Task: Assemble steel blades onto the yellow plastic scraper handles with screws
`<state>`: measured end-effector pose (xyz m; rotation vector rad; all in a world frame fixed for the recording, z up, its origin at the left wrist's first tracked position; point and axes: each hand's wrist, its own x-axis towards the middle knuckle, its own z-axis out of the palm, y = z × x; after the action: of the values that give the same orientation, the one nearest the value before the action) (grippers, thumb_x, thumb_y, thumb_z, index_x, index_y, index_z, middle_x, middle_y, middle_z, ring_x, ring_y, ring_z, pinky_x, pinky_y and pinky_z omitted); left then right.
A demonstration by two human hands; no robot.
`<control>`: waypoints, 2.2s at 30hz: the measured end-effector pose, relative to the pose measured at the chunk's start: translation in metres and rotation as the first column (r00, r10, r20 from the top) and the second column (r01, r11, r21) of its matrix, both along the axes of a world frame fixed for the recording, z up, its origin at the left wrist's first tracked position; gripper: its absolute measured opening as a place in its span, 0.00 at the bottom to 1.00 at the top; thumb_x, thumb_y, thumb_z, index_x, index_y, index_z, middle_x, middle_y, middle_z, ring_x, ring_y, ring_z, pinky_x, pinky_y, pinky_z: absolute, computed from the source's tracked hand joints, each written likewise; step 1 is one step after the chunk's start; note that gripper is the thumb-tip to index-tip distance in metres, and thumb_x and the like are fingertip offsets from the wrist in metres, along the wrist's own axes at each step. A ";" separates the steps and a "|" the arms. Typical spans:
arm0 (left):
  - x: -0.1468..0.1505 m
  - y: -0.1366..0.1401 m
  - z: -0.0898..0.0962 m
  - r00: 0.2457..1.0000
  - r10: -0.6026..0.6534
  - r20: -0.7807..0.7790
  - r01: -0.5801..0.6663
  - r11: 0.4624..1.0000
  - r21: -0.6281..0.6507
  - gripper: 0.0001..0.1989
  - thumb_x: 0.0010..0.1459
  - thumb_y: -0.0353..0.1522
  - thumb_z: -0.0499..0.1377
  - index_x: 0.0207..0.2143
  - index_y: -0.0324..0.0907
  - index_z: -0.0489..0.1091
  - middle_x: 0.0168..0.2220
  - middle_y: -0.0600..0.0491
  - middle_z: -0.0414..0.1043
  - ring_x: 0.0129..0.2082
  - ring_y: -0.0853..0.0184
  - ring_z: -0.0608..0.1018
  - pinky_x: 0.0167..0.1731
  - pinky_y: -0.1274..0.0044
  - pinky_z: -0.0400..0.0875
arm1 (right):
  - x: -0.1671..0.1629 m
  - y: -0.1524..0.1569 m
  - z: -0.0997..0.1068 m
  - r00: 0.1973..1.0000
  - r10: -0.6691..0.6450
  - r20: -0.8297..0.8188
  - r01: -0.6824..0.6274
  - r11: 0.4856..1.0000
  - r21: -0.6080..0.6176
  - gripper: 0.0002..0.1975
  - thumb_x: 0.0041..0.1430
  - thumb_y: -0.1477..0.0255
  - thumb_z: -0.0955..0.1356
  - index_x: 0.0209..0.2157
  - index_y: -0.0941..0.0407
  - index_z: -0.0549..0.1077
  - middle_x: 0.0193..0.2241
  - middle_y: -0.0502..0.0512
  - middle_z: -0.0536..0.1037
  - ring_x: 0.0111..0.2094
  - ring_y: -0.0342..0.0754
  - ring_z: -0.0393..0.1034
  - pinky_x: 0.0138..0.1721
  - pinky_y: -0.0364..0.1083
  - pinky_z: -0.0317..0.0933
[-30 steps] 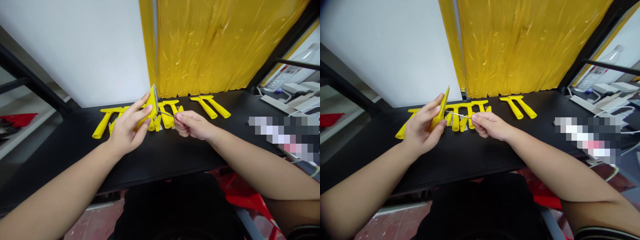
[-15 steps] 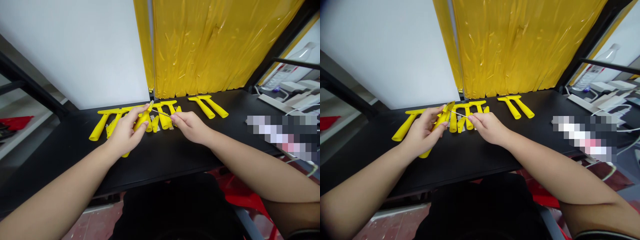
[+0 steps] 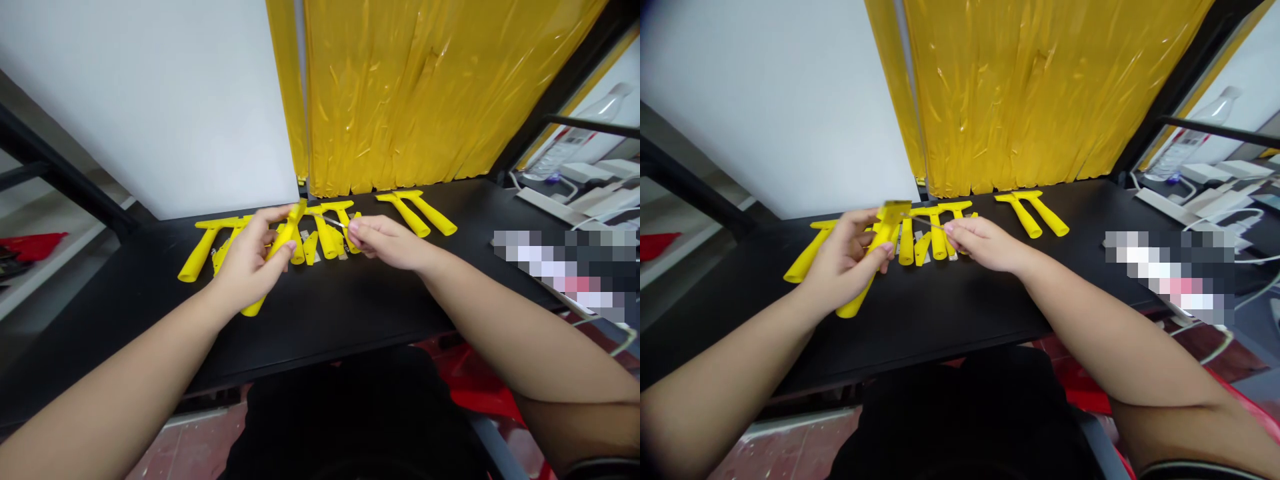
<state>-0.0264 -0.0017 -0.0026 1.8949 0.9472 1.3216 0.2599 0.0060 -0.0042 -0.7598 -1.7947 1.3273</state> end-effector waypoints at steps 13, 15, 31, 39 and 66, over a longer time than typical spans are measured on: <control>0.017 0.007 0.005 0.898 0.193 0.395 0.062 0.833 -0.549 0.14 0.62 0.25 0.65 0.48 0.42 0.67 0.40 0.51 0.76 0.33 0.67 0.82 0.36 0.73 0.83 | -0.008 -0.005 -0.003 0.991 -0.059 0.118 0.031 0.973 0.227 0.10 0.75 0.66 0.66 0.39 0.56 0.74 0.34 0.52 0.76 0.34 0.45 0.71 0.39 0.47 0.67; 0.021 0.006 0.005 0.874 0.243 0.421 0.063 0.803 -0.593 0.13 0.61 0.24 0.65 0.47 0.42 0.68 0.41 0.51 0.77 0.33 0.69 0.81 0.35 0.77 0.81 | -0.018 -0.015 -0.002 0.985 -0.047 0.168 -0.010 0.946 0.324 0.06 0.73 0.69 0.67 0.41 0.55 0.74 0.35 0.52 0.77 0.35 0.45 0.69 0.38 0.46 0.65; 0.046 -0.011 0.013 0.789 0.301 0.535 0.188 0.711 -0.678 0.18 0.65 0.21 0.62 0.47 0.47 0.59 0.40 0.55 0.76 0.37 0.67 0.86 0.39 0.75 0.84 | -0.053 -0.042 -0.007 0.864 -0.201 0.461 -0.194 0.712 0.675 0.28 0.65 0.49 0.74 0.59 0.52 0.79 0.44 0.59 0.83 0.46 0.57 0.76 0.51 0.55 0.68; 0.036 -0.008 0.004 0.799 0.137 0.585 0.290 0.765 -0.575 0.20 0.62 0.23 0.67 0.49 0.45 0.63 0.42 0.54 0.78 0.44 0.67 0.86 0.55 0.68 0.82 | -0.044 -0.043 -0.006 0.904 -0.225 0.362 -0.087 0.734 0.673 0.32 0.54 0.46 0.79 0.53 0.52 0.80 0.42 0.57 0.84 0.42 0.55 0.78 0.47 0.54 0.70; 0.014 0.001 -0.008 0.946 -0.171 0.276 0.283 0.853 -0.439 0.13 0.58 0.32 0.74 0.42 0.43 0.74 0.41 0.54 0.75 0.47 0.65 0.81 0.54 0.71 0.75 | 0.051 0.023 0.001 0.606 -0.723 0.331 0.385 0.631 0.673 0.14 0.63 0.64 0.71 0.49 0.53 0.77 0.45 0.57 0.86 0.38 0.55 0.79 0.45 0.53 0.69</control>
<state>-0.0127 -0.0006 -0.0108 1.3941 0.8059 1.0209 0.3113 0.0291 -0.0033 -1.3696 -1.9609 0.0816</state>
